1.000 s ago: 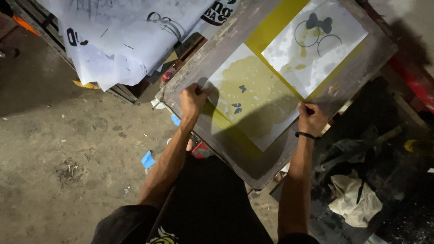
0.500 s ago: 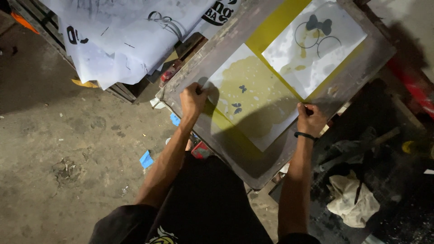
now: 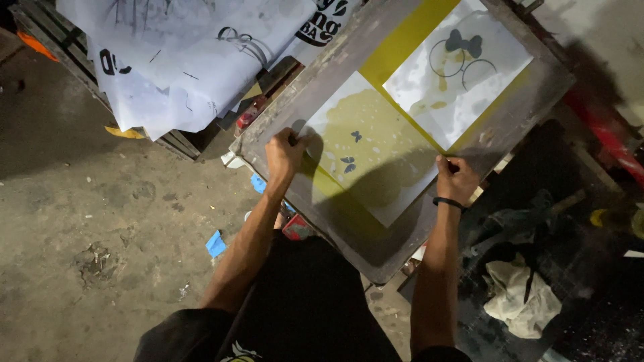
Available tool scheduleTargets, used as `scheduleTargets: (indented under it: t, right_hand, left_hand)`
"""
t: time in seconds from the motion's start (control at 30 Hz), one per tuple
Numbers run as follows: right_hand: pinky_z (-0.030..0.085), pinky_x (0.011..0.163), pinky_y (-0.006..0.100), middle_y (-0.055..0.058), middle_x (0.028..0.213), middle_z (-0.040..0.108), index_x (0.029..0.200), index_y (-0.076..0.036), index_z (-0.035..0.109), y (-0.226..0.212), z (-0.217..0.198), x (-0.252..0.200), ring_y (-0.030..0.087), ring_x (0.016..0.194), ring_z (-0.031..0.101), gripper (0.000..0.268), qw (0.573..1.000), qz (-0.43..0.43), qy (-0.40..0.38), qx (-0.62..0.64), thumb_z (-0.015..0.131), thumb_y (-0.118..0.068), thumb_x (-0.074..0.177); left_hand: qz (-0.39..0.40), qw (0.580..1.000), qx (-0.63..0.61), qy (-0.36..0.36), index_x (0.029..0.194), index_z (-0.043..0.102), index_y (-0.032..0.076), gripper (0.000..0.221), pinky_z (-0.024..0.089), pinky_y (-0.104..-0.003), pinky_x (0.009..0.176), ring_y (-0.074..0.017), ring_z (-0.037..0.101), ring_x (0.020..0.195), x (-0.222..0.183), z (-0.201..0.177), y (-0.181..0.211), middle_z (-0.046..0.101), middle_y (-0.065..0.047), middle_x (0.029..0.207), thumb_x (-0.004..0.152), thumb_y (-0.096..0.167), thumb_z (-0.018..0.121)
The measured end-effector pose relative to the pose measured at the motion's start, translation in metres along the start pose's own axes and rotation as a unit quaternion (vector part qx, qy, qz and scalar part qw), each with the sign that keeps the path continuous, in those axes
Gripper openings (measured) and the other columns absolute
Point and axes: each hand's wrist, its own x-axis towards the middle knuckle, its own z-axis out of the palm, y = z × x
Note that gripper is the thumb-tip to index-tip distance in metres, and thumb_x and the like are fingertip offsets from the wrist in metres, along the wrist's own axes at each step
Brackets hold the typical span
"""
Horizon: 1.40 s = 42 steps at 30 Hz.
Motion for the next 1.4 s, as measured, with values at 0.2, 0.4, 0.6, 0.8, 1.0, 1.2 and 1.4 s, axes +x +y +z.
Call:
scheduleTargets:
  t: [0.2,0.4,0.6,0.8,1.0,1.2,1.4]
  right_hand:
    - [0.058,0.065,0.039,0.009,0.068,0.07,0.082,-0.015,0.073,0.007,0.002,0.002,0.032,0.07,0.073,0.032,0.999,-0.019,0.016,-0.033,0.088,-0.042,0.084]
    - [0.06,0.068,0.039,0.009,0.072,0.072,0.085,-0.015,0.075,0.018,0.008,0.002,0.03,0.074,0.074,0.034,0.998,-0.01,0.01,-0.053,0.087,-0.047,0.081]
    - [0.061,0.07,0.039,0.013,0.074,0.073,0.087,-0.008,0.075,-0.012,-0.008,0.004,0.032,0.077,0.075,0.033,0.999,-0.011,-0.006,-0.05,0.089,-0.037,0.085]
    - [0.061,0.072,0.049,0.023,0.074,0.072,0.086,-0.001,0.073,-0.019,-0.011,0.002,0.043,0.076,0.073,0.043,0.998,-0.037,0.007,-0.041,0.086,-0.042,0.088]
    - [0.062,0.075,0.043,0.011,0.075,0.072,0.088,-0.013,0.072,0.016,0.006,0.003,0.031,0.078,0.074,0.043,0.997,-0.014,-0.025,-0.078,0.083,-0.054,0.084]
    - [0.055,0.084,0.047,0.011,0.072,0.067,0.084,-0.01,0.067,-0.015,-0.014,0.004,0.033,0.084,0.07,0.039,0.995,0.042,-0.093,-0.018,0.08,-0.046,0.089]
    - [0.059,0.073,0.038,0.008,0.074,0.072,0.089,-0.016,0.074,0.004,0.0,-0.001,0.028,0.078,0.074,0.037,0.998,0.014,-0.026,-0.063,0.08,-0.053,0.089]
  left_hand:
    - [0.001,1.0,0.015,0.007,0.083,0.072,0.007,0.026,0.056,-0.045,0.063,-0.0378,0.074,0.072,0.003,0.004,-0.006,0.072,-0.013,0.071,0.079,0.031,0.081]
    - [-0.02,1.0,0.014,-0.009,0.083,0.072,0.008,0.028,0.055,-0.048,0.068,-0.0396,0.074,0.078,0.005,0.002,-0.003,0.072,-0.015,0.075,0.079,0.034,0.082]
    - [-0.029,0.999,0.028,-0.016,0.081,0.072,0.009,0.033,0.056,-0.046,0.068,-0.0393,0.073,0.076,0.009,0.007,-0.013,0.072,-0.014,0.073,0.076,0.038,0.085]
    - [-0.032,0.999,0.026,-0.03,0.082,0.071,0.003,0.033,0.055,-0.046,0.068,-0.0416,0.073,0.077,0.004,-0.005,0.004,0.071,-0.019,0.074,0.079,0.034,0.082]
    - [-0.056,0.997,-0.007,-0.044,0.082,0.072,0.004,0.036,0.055,-0.043,0.067,-0.038,0.074,0.075,-0.001,-0.012,0.017,0.072,-0.015,0.071,0.081,0.039,0.083]
    - [-0.04,0.999,0.001,-0.034,0.082,0.073,0.005,0.028,0.055,-0.043,0.065,-0.0383,0.073,0.072,0.003,-0.004,0.006,0.072,-0.015,0.071,0.082,0.032,0.082]
    - [-0.028,0.999,0.022,-0.022,0.084,0.073,0.004,0.027,0.055,-0.046,0.065,-0.0404,0.073,0.075,0.002,-0.001,0.005,0.073,-0.017,0.074,0.081,0.029,0.082]
